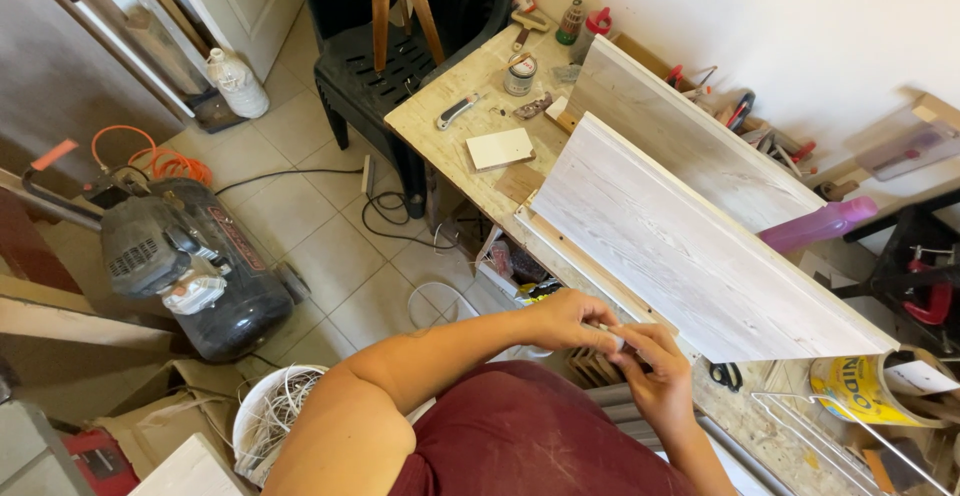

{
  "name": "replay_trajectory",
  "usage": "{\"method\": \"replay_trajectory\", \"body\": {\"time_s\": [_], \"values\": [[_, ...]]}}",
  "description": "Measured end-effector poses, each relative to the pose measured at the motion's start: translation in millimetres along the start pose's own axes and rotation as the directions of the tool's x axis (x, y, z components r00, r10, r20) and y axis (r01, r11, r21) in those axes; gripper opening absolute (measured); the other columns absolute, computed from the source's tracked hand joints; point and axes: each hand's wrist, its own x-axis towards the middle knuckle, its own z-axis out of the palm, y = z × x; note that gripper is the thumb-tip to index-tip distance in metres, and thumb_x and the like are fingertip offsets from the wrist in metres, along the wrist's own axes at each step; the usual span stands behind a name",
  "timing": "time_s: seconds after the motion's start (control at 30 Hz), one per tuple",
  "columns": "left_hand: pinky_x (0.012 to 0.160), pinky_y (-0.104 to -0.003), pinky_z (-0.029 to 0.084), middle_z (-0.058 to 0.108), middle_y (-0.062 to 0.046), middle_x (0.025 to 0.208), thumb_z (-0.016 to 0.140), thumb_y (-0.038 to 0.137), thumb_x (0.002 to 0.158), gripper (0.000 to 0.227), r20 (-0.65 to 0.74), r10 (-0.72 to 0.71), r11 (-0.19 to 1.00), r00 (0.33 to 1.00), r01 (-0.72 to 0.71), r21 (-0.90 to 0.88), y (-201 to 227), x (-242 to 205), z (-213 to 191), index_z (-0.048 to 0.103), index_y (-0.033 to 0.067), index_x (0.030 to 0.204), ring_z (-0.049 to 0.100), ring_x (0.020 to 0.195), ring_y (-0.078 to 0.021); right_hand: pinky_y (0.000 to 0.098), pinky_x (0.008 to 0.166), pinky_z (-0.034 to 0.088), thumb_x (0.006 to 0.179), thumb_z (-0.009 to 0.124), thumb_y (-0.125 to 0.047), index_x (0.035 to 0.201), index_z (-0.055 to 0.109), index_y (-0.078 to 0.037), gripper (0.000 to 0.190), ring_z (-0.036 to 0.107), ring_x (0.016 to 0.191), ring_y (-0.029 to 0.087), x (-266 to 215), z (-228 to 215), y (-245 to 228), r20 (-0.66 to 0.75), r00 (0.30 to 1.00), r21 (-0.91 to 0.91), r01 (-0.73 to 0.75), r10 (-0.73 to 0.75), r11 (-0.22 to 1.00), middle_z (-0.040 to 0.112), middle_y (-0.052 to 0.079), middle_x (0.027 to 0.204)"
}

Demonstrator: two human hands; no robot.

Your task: The person unrolls a roll of tape, tears a piece of tape, and applies the tape to the edge of a wooden board.

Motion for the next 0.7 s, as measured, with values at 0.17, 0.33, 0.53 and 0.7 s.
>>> {"method": "replay_trajectory", "body": {"time_s": [0.17,0.33,0.53,0.7], "values": [[0.069,-0.032,0.044,0.068,0.003,0.082,0.080,0.065,0.061,0.054,-0.155,-0.145,0.975,0.977,0.168,0.145,24.4,-5.8,2.1,0.076,0.0212,0.093,0.061,0.078,-0.0147,0.0310,0.082,0.056,0.092,0.079,-0.009,0.135,0.072,-0.015,0.044,0.069,0.100,0.020,2.4,3.5,-4.8,0.005,0.993,-0.271,0.118,-0.121,0.955,0.069,0.005,0.113],[0.064,-0.027,0.054,0.066,-0.001,0.084,0.079,0.036,0.087,0.040,0.149,0.017,0.968,0.989,0.021,-0.251,17.8,-9.0,-2.5,0.072,0.0120,0.119,0.062,0.065,-0.0117,0.0289,0.082,0.057,0.089,0.079,-0.004,0.123,0.079,-0.016,0.036,0.070,0.095,0.017,3.5,-4.1,1.8,-0.014,1.000,0.015,-0.003,0.003,1.000,0.074,0.003,0.106],[0.062,-0.033,0.033,0.052,0.002,0.069,0.082,0.061,0.061,0.048,-0.106,-0.164,0.971,0.981,0.180,0.159,21.7,-3.9,3.7,0.066,0.0193,0.078,0.046,0.068,-0.0145,0.0309,0.079,0.057,0.092,0.074,-0.008,0.128,0.076,-0.017,0.037,0.070,0.101,0.019,-2.6,-2.7,5.6,0.080,0.997,-0.266,0.043,-0.022,0.963,0.069,0.004,0.114],[0.059,-0.026,0.049,0.066,0.002,0.085,0.075,0.038,0.090,0.032,0.213,0.050,0.977,0.976,-0.003,-0.214,22.2,-9.5,-9.2,0.074,0.0150,0.113,0.053,0.066,-0.0099,0.0358,0.095,0.054,0.093,0.077,-0.018,0.123,0.077,-0.014,0.030,0.068,0.104,0.022,6.9,-7.6,1.8,0.026,0.997,-0.009,0.073,-0.073,0.997,0.073,0.006,0.114]]}}
